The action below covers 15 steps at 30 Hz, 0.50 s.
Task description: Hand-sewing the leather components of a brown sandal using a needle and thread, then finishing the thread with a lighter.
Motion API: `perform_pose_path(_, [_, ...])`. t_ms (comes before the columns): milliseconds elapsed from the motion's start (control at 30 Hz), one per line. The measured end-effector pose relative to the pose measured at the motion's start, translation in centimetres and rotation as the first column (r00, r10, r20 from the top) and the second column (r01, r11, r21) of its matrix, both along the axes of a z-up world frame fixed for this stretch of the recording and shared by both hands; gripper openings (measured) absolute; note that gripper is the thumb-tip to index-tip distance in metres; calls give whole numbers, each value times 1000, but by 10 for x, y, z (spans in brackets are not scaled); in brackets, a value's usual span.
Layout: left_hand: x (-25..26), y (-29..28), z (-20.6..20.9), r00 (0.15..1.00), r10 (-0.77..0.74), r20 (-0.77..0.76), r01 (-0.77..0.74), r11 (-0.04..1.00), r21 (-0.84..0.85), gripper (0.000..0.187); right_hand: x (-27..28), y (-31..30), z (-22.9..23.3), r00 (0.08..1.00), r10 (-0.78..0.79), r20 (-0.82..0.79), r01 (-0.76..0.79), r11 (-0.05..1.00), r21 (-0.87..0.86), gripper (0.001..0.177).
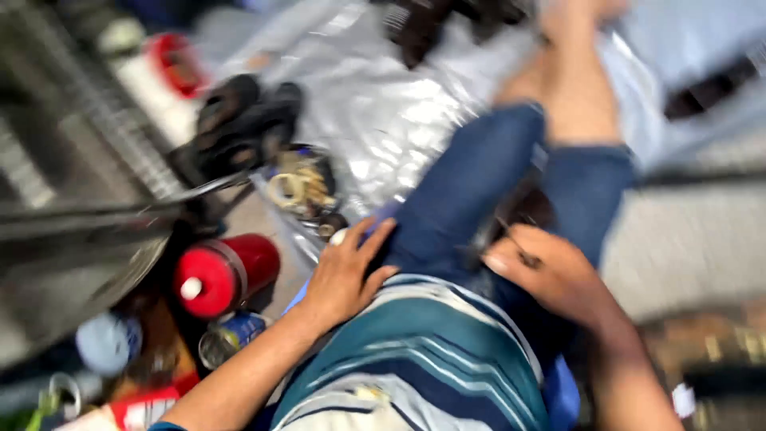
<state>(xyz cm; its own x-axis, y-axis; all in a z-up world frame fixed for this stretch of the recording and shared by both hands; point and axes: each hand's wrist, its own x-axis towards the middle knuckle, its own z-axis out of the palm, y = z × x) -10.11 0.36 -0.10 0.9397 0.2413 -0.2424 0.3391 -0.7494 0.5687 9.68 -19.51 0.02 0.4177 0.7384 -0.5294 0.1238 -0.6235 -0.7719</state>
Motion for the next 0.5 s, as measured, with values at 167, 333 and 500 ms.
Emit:
perform_pose_path(167, [-64,-7,-84,964,267,8,-264,950,169,55,17,-26,-56,995,103,-17,-101,991,89,16])
perform_pose_path(333, [-51,-2,-78,954,269,-131,-236,946,221,54,45,-29,-71,997,30,-74,-38,993,-114,14])
perform_pose_path(500, [-38,8,-44,891,221,-397,-251,968,-25,60,70,-51,-128,990,138,13,-139,982,128,13])
